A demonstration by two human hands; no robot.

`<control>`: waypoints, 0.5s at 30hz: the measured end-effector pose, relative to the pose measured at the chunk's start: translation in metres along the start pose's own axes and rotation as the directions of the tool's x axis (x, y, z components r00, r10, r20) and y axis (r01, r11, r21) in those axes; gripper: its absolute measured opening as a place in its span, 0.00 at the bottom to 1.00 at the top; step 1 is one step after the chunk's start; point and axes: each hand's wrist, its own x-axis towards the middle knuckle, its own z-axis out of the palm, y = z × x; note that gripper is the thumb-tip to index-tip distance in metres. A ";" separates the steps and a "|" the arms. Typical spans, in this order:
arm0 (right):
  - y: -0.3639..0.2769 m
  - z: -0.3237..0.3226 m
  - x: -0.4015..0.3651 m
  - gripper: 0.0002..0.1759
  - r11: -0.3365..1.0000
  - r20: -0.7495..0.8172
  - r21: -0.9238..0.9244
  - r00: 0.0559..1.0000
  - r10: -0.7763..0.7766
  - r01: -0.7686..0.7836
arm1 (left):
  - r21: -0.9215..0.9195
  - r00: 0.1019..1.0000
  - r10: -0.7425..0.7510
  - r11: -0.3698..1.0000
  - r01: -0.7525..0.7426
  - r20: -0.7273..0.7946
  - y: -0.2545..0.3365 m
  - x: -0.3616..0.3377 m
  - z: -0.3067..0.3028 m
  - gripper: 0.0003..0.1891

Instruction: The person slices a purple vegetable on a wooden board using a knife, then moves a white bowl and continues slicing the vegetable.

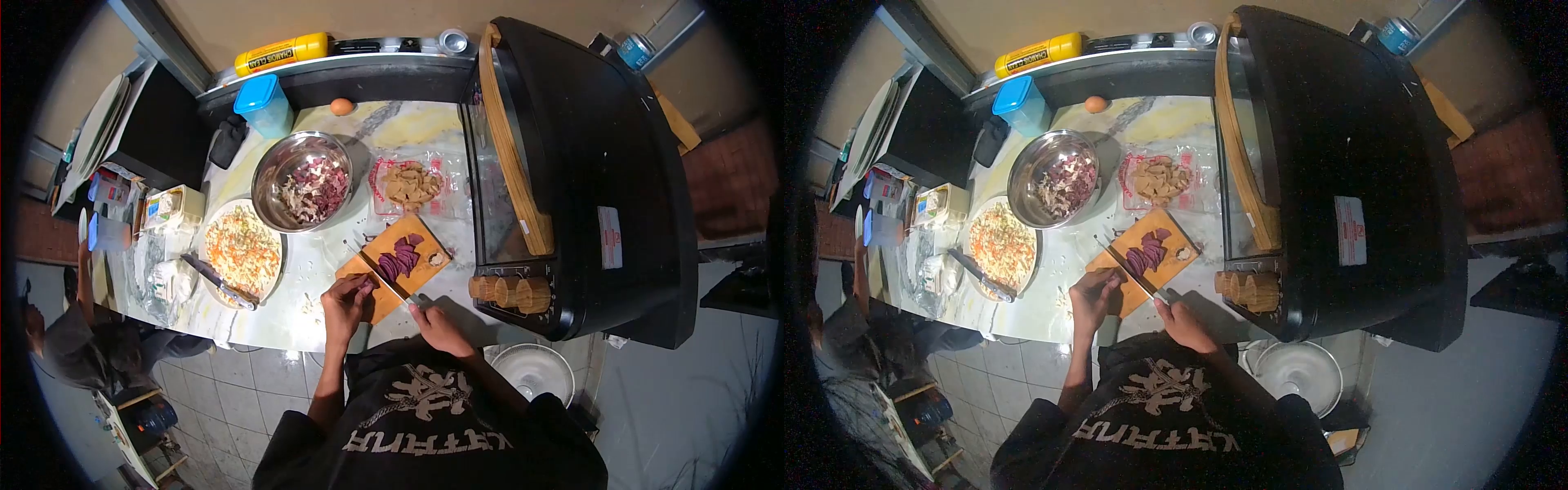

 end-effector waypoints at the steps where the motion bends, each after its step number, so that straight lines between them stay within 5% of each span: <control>1: -0.001 0.000 0.001 0.35 1.000 0.019 0.001 1.000 0.012 -0.012 | -0.002 1.000 0.000 1.000 0.000 -0.001 0.003 0.000 0.000 0.08; 3: -0.003 -0.001 0.001 0.35 1.000 0.034 0.003 0.999 0.026 -0.026 | 0.145 0.998 0.049 0.988 -0.053 0.030 0.013 0.002 -0.001 0.09; 12: 0.014 0.018 0.002 0.34 0.990 -0.134 0.022 0.982 -0.135 0.139 | 0.134 0.996 0.083 0.987 -0.085 0.018 0.007 0.005 -0.002 0.08; 14: -0.006 0.002 0.001 0.34 0.991 0.148 0.068 0.984 0.103 -0.114 | 0.115 0.996 0.082 0.990 -0.083 0.019 0.007 0.005 0.000 0.08; 15: -0.011 0.000 -0.002 0.34 0.991 0.148 0.068 0.983 0.104 -0.115 | 0.097 0.997 0.081 0.992 -0.082 0.018 0.008 0.005 0.000 0.08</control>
